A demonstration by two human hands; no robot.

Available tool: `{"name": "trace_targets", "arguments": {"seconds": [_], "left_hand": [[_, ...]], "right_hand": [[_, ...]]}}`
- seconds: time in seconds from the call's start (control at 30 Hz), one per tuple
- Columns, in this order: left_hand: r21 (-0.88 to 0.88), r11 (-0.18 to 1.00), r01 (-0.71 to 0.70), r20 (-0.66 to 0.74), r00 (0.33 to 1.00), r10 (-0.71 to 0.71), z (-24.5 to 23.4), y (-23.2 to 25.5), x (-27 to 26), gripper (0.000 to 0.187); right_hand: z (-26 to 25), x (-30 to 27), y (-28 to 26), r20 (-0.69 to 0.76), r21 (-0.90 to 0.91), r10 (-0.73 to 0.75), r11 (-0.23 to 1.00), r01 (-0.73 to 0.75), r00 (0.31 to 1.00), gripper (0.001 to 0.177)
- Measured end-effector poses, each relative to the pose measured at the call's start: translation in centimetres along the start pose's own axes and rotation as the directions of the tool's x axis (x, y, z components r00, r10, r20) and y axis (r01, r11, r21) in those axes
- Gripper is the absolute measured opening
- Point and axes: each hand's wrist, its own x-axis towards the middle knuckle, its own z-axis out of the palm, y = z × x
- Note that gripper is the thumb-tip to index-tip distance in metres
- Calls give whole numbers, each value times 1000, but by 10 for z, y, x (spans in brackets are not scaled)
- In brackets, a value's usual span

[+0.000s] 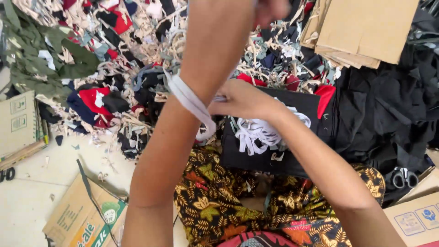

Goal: Sorting and piling fabric scraps onto a base cloth and folding it into a bundle

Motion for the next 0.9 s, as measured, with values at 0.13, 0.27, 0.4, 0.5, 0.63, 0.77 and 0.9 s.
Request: {"name": "trace_targets", "arguments": {"seconds": [0.13, 0.27, 0.4, 0.5, 0.63, 0.77, 0.9], "left_hand": [[-503, 795, 339, 162, 941, -298, 2, -6, -18, 25], [35, 937, 346, 494, 809, -318, 39, -61, -130, 59], [218, 871, 439, 794, 439, -420, 27, -35, -207, 81], [72, 803, 592, 895, 316, -314, 36, -11, -235, 123], [-2, 774, 633, 903, 334, -271, 43, 12, -212, 121], [-41, 772, 634, 889, 376, -261, 43, 17, -180, 125], [-59, 754, 654, 883, 386, -266, 50, 17, -172, 127]], "right_hand": [[-34, -49, 59, -297, 257, -436, 821, 511, 850, 17], [-64, -135, 88, -568, 297, -258, 822, 487, 782, 12], [-49, -129, 88, -461, -142, -333, 943, 302, 823, 17], [1, -97, 85, -171, -155, 71, 983, -98, 983, 71], [46, -57, 131, -99, -559, 134, 812, -167, 986, 81], [11, -57, 153, -147, -380, -87, 925, 25, 985, 37], [-36, -83, 114, -270, -217, -124, 974, 65, 955, 33]]}}
